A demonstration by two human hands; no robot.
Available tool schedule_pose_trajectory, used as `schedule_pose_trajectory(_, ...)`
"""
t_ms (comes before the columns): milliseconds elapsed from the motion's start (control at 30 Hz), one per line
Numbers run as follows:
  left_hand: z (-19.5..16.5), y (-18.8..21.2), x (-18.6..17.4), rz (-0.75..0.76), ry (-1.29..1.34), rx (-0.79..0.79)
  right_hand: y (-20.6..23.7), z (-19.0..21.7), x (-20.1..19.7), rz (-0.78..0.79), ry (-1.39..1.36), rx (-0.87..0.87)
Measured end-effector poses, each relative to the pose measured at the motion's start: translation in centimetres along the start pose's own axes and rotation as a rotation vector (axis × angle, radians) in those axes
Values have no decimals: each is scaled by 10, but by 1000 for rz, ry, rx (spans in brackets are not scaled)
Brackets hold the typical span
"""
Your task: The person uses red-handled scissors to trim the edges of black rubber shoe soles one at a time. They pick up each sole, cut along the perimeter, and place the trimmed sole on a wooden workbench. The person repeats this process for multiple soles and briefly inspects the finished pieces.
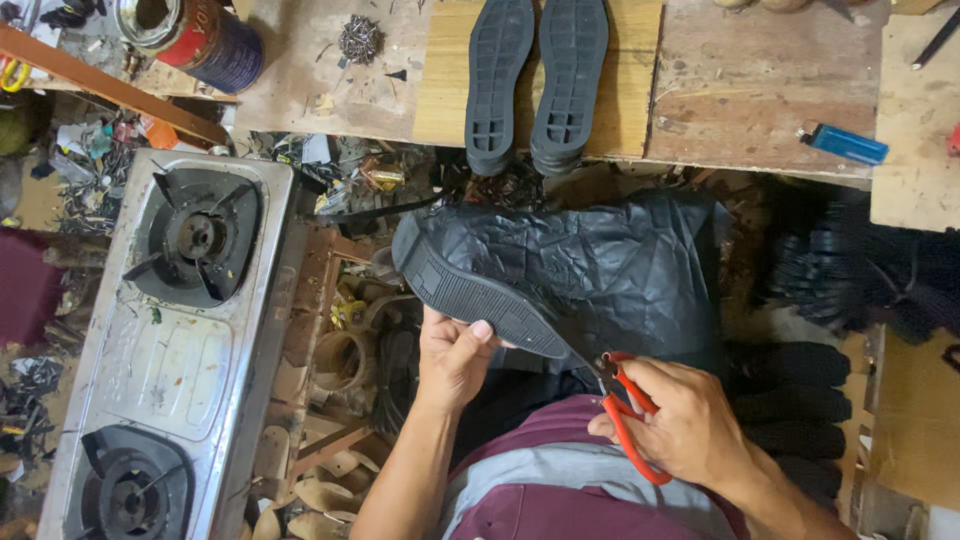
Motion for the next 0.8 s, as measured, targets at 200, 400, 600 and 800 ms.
schedule_pose_trajectory(200,-5,1,-13,-12,-57,-27,7,-13,-1,61,-61,62)
schedule_pose_trajectory(400,-7,2,-21,-7,-102,-42,9,-21,1,89,-76,163)
schedule_pose_trajectory(600,-3,4,-16,58,-130,-73,8,-13,0,24,-60,22)
schedule_pose_trajectory(800,-5,5,-24,76,-165,-100,8,-19,-6,99,-101,67)
Point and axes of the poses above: each hand's wrist, its own y-axis away from the middle knuckle, its own x-axis out of the palm, z = x × y, the point moved 2 cm from there along -y, towards the middle knuckle, and after that the axes turned 6 degrees about -z, right-handed, at the moved point
